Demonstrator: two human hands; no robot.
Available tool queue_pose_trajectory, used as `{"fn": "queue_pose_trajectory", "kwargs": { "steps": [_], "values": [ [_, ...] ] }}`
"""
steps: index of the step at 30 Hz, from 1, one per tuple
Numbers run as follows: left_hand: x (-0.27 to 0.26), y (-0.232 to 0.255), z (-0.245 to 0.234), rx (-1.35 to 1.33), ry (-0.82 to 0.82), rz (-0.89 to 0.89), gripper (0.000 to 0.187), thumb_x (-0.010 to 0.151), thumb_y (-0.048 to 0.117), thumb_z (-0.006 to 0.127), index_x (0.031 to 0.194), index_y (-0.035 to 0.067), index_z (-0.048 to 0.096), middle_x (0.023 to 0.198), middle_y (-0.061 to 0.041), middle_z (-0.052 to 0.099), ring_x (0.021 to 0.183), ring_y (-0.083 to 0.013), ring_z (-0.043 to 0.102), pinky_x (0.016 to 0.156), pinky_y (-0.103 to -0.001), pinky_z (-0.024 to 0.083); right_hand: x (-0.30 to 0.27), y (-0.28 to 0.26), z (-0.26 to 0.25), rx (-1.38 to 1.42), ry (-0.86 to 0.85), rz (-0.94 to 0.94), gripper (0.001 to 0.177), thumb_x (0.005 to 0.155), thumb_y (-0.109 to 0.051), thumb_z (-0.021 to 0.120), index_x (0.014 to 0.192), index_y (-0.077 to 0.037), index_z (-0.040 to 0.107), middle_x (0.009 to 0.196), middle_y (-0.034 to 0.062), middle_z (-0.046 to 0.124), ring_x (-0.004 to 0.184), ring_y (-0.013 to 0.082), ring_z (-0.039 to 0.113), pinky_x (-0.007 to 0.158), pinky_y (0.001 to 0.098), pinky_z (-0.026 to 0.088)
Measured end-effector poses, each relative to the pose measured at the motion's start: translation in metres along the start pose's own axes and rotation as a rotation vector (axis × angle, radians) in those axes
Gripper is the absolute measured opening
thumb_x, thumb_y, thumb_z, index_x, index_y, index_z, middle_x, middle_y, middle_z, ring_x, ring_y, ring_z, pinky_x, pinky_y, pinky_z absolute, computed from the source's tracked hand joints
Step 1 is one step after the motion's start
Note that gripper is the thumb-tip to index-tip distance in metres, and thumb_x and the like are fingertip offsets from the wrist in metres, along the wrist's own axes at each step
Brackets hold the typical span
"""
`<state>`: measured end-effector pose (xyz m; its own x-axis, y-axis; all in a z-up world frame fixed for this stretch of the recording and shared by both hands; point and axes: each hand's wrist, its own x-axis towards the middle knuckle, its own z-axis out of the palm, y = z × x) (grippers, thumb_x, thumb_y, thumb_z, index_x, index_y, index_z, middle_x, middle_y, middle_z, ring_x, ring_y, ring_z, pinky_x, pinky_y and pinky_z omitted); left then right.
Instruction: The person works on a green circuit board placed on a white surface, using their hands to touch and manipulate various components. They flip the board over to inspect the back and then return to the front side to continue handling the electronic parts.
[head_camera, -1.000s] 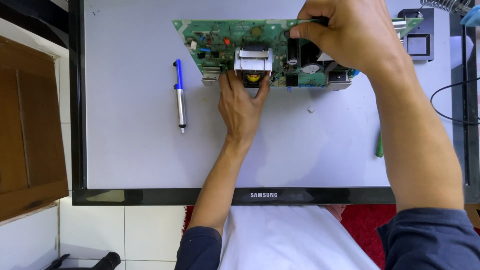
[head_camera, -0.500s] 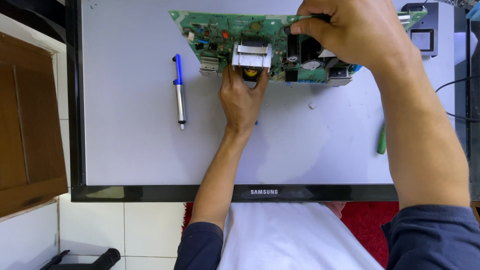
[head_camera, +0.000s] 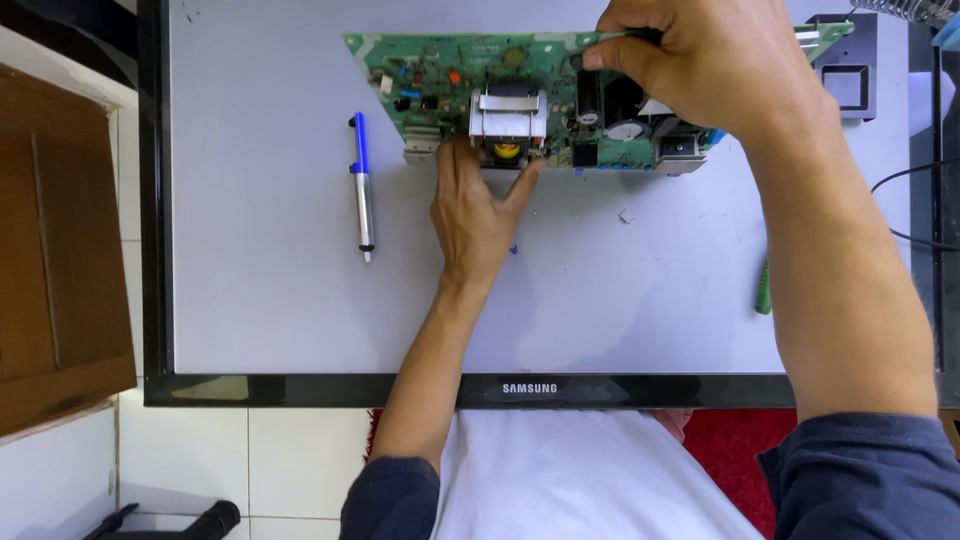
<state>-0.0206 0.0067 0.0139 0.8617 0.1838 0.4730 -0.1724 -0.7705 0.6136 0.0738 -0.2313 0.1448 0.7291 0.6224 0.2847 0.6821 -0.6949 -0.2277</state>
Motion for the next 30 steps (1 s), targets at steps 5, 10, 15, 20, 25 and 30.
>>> {"fn": "queue_pose_trajectory", "kwargs": {
  "steps": [5,10,15,20,25,30],
  "values": [
    [0.003,-0.001,0.009,-0.068,0.062,-0.02,0.056,0.089,0.047,0.085,0.107,0.003,0.055,0.1,-0.011,0.056,0.093,-0.0301,0.061,0.071,-0.043,0.058,0.001,-0.011,-0.003,0.09,-0.019,0.1,0.011,0.123,-0.012,0.082,0.114,-0.006,0.083,0.085,0.0035,0.07,0.061,0.0237,0.064,0.055,0.0391,0.039],
    [0.003,-0.004,0.022,-0.075,0.113,0.026,0.054,0.091,0.045,0.083,0.108,0.0,0.058,0.1,-0.014,0.059,0.098,-0.0319,0.061,0.082,-0.043,0.056,0.003,-0.01,0.0,0.035,0.001,0.103,0.016,0.123,-0.014,0.085,0.108,-0.008,0.082,0.076,0.0011,0.065,0.062,0.0215,0.061,0.057,0.0382,0.035],
    [-0.003,-0.003,0.028,0.058,0.251,0.099,0.059,0.09,0.045,0.086,0.115,-0.004,0.063,0.105,-0.018,0.065,0.1,-0.0352,0.067,0.09,-0.044,0.06,0.004,-0.016,-0.001,0.038,-0.003,0.157,0.014,0.121,-0.018,0.087,0.11,-0.01,0.084,0.077,0.0014,0.068,0.066,0.0218,0.06,0.056,0.0385,0.038],
    [-0.008,-0.003,0.029,0.072,0.283,0.11,0.056,0.089,0.045,0.086,0.102,-0.005,0.063,0.093,-0.016,0.059,0.09,-0.032,0.062,0.083,-0.043,0.058,0.002,-0.023,-0.004,0.057,0.041,0.13,0.018,0.118,-0.018,0.092,0.106,-0.007,0.084,0.074,0.0035,0.065,0.064,0.0228,0.054,0.058,0.0393,0.035],
    [-0.009,0.003,0.019,-0.005,0.174,-0.027,0.063,0.09,0.049,0.083,0.113,-0.002,0.056,0.103,-0.015,0.057,0.096,-0.0322,0.062,0.075,-0.042,0.057,0.004,-0.028,-0.008,0.055,0.016,0.165,0.023,0.12,-0.022,0.092,0.104,-0.008,0.082,0.072,0.0036,0.063,0.061,0.0236,0.051,0.055,0.0402,0.032],
    [-0.003,0.008,0.014,0.128,0.17,-0.081,0.084,0.077,0.065,0.09,0.112,0.003,0.045,0.097,-0.009,0.051,0.081,-0.0291,0.06,0.059,-0.042,0.052,-0.002,-0.026,-0.005,0.058,0.036,0.084,0.021,0.116,-0.019,0.093,0.104,-0.005,0.083,0.073,0.006,0.061,0.066,0.0249,0.049,0.058,0.0409,0.032]
  ]
}}
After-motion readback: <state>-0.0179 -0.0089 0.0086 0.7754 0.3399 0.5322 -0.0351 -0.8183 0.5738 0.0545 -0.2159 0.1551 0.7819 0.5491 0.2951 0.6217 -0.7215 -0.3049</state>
